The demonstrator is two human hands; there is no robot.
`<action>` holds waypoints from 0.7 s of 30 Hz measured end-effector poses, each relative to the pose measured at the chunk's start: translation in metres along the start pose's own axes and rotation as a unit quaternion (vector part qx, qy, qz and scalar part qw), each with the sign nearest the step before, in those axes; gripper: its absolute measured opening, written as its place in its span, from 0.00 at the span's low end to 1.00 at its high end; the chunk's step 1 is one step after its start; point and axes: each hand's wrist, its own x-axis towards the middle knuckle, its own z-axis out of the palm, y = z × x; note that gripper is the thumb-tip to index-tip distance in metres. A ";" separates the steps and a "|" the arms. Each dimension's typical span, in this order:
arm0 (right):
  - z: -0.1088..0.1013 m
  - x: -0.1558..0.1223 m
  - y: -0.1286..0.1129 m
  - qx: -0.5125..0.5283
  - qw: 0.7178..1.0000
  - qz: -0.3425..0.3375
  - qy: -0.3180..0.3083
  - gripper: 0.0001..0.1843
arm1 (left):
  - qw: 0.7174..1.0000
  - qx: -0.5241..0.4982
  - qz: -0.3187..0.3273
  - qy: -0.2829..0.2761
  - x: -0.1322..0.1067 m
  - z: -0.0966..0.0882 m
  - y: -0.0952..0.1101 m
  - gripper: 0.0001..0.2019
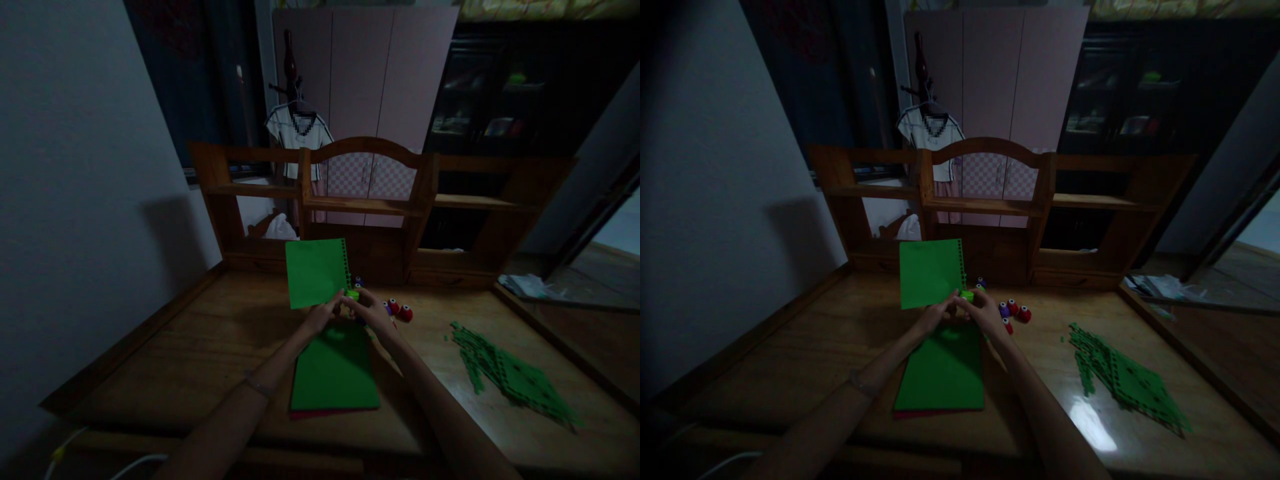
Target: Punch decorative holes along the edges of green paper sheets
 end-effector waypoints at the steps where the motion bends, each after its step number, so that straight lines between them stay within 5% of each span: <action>1: 0.000 0.000 -0.001 0.002 1.000 -0.003 -0.001 0.22 | 1.000 0.011 0.015 0.011 -0.001 0.001 0.002 0.23; 4: -0.001 -0.001 -0.003 0.009 1.000 -0.012 -0.002 0.21 | 0.999 -0.011 0.032 0.022 -0.001 0.004 0.008 0.23; 10: -0.001 -0.003 -0.005 -0.014 1.000 0.012 -0.005 0.22 | 0.995 -0.076 0.018 -0.054 -0.001 0.002 0.007 0.21; 21: -0.001 -0.004 -0.008 -0.043 0.999 0.002 0.004 0.21 | 0.994 -0.102 0.011 -0.027 0.006 0.000 -0.003 0.17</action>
